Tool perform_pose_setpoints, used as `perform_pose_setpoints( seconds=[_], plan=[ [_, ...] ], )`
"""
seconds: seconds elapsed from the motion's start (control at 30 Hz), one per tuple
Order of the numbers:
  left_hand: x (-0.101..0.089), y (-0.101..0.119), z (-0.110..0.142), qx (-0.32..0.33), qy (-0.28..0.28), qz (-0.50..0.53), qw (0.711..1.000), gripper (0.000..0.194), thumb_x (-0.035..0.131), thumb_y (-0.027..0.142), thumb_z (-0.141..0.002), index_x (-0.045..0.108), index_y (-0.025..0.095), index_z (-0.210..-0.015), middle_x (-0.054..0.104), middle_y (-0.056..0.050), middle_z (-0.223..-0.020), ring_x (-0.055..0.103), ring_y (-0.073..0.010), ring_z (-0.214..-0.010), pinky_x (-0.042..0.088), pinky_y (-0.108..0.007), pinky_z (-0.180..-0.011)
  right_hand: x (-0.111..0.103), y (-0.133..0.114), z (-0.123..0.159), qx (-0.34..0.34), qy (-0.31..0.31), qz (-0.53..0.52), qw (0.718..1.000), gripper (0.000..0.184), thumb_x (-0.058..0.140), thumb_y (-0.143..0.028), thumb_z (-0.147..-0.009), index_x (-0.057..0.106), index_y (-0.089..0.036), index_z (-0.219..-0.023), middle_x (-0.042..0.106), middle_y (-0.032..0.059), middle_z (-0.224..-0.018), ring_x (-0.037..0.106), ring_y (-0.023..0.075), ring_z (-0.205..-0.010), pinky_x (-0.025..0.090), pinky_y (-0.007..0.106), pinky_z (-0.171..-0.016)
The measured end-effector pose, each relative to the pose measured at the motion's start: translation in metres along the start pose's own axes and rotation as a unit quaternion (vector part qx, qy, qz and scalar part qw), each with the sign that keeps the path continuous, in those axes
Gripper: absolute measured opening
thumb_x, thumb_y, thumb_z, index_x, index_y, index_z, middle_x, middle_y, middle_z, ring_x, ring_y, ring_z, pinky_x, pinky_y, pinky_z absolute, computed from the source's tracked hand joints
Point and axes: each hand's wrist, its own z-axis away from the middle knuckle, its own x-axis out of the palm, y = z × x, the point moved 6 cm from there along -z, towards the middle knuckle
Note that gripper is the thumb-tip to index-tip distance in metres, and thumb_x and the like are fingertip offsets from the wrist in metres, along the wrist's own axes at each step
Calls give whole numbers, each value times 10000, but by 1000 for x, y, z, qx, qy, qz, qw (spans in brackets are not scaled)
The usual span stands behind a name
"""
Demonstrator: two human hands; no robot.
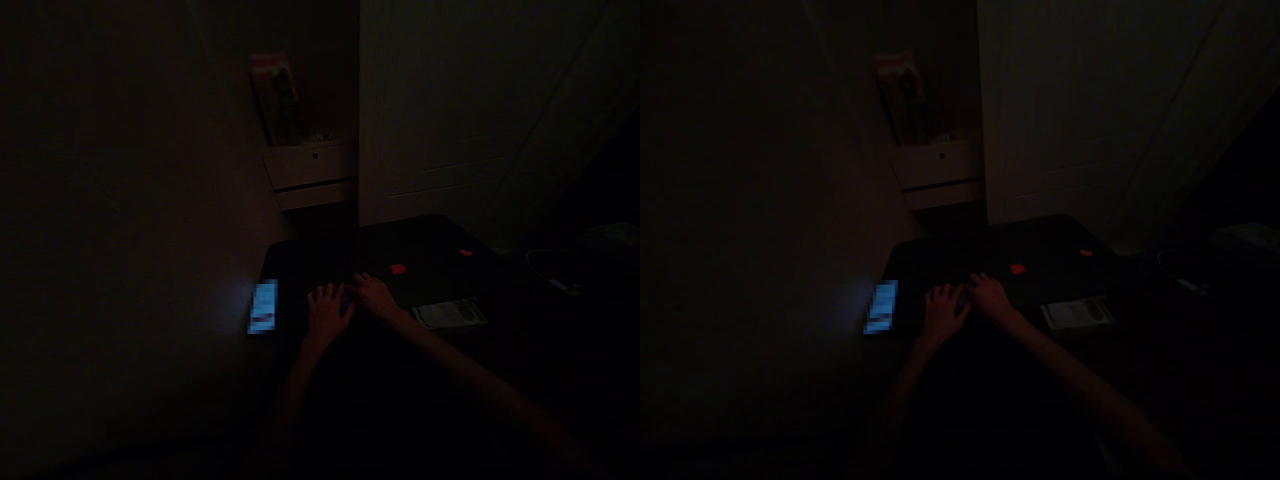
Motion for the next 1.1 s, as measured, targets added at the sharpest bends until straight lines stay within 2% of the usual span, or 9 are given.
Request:
perform_pose_setpoints(
  seconds=[0.23,0.5,0.7,0.87,1.1],
  plan=[
    [-2,1,-1,13,-8,-10,1000,504,543,520,-954,599,250,-1376,614,-151,-1281,518,-368,-1141,397,-578,-975,-2,-2,1,-35,-3,1,999,344,545,-173,-978,679,-216,-1292,645,151,-1226,556,289,-1103,447,354,-846],
    [-2,3,2,16,10,-6,1000,520,512,509,-978,578,224,-1407,630,-157,-1262,526,-365,-1151,389,-581,-993,1,12,8,-53,-12,-4,998,470,548,-210,-985,575,-309,-1444,639,121,-1245,558,289,-1077,439,379,-862],
    [-1,2,7,17,26,18,999,521,508,480,-985,539,263,-1458,640,-132,-1267,531,-345,-1151,366,-563,-1037,1,3,13,-60,-14,9,998,487,538,-177,-985,563,-300,-1455,618,134,-1303,524,309,-1162,424,417,-925],
    [-3,3,4,9,18,15,1000,494,533,477,-975,579,267,-1419,631,-134,-1270,529,-350,-1152,383,-563,-1015,2,-1,15,-35,-13,13,999,474,529,-188,-991,570,-291,-1452,610,151,-1295,525,314,-1160,409,421,-930],
    [-5,5,6,-1,13,-28,1000,486,461,515,-1007,569,283,-1420,612,-122,-1288,518,-326,-1190,394,-555,-1030,5,4,21,-5,-16,6,1000,593,546,-125,-942,514,-318,-1503,605,153,-1293,524,319,-1151,416,420,-894]
  ],
)
